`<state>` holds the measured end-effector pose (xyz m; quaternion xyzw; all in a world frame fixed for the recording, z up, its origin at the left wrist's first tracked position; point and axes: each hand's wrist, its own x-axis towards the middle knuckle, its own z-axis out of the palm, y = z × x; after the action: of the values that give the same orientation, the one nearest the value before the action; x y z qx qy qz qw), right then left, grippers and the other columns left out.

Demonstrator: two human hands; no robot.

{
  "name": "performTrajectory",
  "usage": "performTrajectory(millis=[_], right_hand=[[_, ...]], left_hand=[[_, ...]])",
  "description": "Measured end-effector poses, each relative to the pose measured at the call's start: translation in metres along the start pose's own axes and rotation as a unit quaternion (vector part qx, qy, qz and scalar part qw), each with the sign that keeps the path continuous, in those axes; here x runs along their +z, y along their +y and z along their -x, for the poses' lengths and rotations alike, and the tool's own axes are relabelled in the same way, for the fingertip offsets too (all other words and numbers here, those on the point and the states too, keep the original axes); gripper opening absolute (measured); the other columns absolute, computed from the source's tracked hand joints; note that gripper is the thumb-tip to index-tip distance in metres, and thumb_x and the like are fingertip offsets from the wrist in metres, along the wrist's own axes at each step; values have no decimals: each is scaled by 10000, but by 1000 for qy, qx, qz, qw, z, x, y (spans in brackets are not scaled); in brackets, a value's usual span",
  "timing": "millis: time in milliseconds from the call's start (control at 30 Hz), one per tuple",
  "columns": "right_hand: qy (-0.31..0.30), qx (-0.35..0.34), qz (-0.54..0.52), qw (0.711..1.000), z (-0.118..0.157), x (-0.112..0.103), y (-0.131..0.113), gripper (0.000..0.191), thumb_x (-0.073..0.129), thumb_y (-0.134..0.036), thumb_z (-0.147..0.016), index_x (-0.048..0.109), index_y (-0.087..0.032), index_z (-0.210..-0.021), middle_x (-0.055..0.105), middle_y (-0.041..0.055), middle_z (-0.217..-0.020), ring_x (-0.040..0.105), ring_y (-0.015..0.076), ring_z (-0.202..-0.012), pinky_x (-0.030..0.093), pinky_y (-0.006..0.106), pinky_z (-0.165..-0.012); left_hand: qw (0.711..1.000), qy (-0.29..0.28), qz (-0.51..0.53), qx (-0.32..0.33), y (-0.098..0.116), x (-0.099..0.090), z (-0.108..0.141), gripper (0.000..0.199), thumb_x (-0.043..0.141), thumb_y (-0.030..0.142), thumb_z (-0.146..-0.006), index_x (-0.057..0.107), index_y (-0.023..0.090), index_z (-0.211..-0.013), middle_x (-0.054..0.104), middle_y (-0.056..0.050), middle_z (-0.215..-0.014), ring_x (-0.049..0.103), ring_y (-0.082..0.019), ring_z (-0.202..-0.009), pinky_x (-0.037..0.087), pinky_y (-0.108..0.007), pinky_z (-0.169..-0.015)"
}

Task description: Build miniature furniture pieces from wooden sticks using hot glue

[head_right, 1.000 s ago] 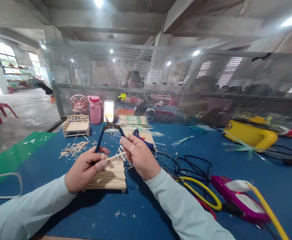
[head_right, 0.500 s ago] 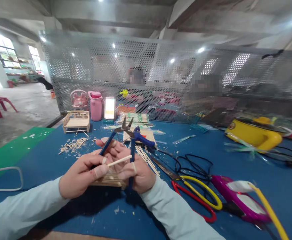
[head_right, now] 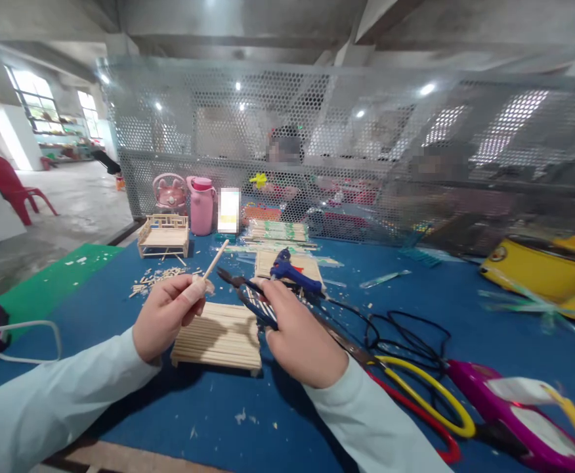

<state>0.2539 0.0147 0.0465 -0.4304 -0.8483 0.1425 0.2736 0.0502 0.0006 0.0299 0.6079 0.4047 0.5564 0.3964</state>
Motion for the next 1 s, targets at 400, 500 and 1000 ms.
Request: performTrajectory(millis=[400, 500, 1000], right_hand=[[-28, -31, 50, 998, 0, 1, -2, 649, 382, -9, -571, 468, -193, -1187, 537, 107, -1219, 475, 229, -1180, 385, 438, -984], [-31, -24, 43, 998, 0, 3, -2, 668, 392, -16, -563, 456, -188, -1206, 523, 108, -1252, 459, 231, -1200, 368, 439, -1000], [-30, -24, 42, 998, -1, 6, -8, 618, 398, -21, -566, 496, -178, -1156, 564, 101, -1154, 498, 223, -1120, 386, 399, -961]], left_hand=[[998, 16, -48, 23, 3, 1, 4, 362, 446, 359, -857, 474, 163, -553, 434, 44, -514, 325, -64, -453, 281, -221, -479], [997, 13, -71, 34, 3, 0, 3, 362, 448, 345, -858, 470, 167, -544, 425, 45, -508, 351, -74, -476, 305, -225, -511], [989, -16, -130, 69, 5, 3, 7, 325, 426, 301, -861, 471, 172, -566, 473, 30, -538, 443, -96, -542, 350, -218, -560]])
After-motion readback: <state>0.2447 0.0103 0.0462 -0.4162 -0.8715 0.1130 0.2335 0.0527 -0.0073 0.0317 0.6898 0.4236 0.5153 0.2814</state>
